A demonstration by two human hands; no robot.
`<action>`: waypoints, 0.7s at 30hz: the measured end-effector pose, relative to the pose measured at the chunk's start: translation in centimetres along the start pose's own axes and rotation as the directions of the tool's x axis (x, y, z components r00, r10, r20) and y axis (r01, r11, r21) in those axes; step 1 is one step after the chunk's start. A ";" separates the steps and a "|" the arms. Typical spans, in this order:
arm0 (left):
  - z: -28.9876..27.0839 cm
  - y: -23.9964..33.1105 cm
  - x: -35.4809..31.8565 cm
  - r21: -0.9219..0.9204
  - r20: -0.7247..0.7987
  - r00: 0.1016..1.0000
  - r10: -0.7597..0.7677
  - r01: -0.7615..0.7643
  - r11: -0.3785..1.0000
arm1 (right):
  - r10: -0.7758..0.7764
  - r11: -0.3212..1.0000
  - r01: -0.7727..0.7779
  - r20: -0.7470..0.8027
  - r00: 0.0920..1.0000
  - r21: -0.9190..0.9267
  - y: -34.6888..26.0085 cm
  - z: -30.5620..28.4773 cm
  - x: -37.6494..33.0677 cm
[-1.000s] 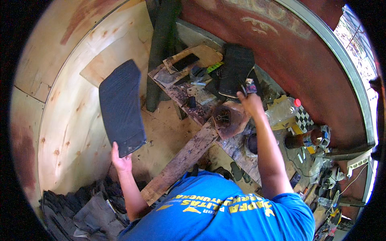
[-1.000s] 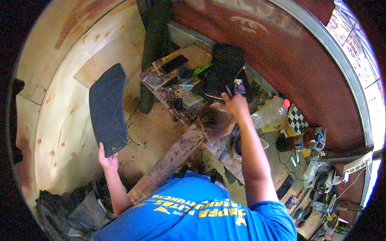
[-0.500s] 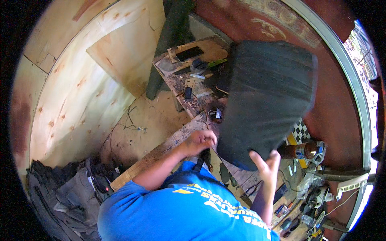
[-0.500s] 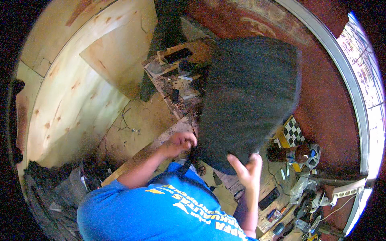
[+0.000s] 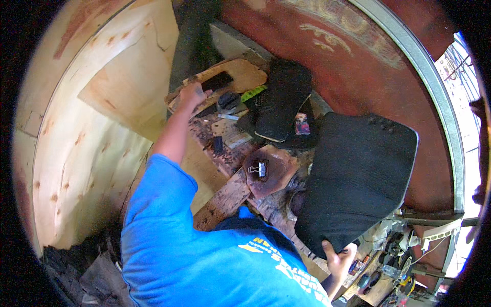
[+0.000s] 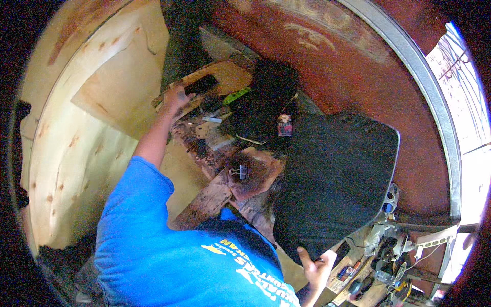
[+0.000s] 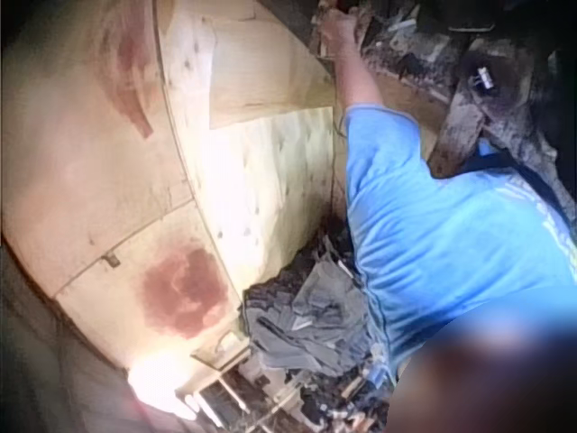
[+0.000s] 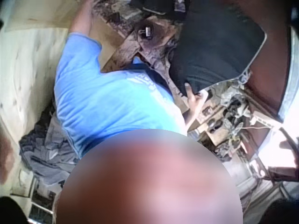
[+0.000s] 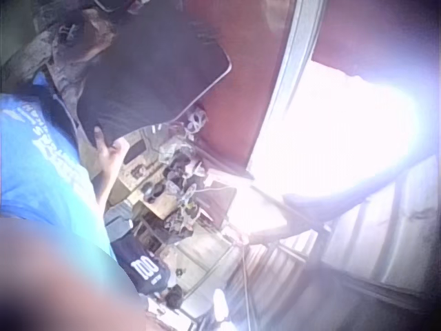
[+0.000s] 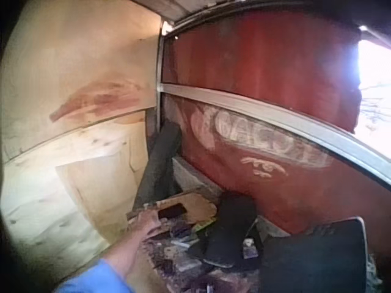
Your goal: The person picks up a dark fabric piece and uses a marker to draw lines on it. They then place the marked fabric on a pile and repeat the process with another piece.
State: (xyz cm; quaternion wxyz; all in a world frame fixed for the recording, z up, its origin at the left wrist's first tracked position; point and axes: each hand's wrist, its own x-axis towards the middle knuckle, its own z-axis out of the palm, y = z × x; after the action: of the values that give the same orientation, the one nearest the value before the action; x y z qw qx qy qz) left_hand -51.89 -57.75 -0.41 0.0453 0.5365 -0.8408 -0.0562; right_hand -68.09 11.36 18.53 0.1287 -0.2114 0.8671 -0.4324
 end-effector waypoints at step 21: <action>-3.4 15.8 7.1 -0.254 0.027 0.856 0.516 -0.493 0.832 | -0.017 0.918 0.048 0.081 0.997 -0.393 -1.5 2.4 1.6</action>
State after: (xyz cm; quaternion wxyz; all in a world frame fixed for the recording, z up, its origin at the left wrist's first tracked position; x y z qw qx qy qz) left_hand -68.59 -57.78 5.28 0.0827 0.2831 -0.9407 -0.1676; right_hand -68.15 8.17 18.23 0.1090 -0.2635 0.9273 -0.2426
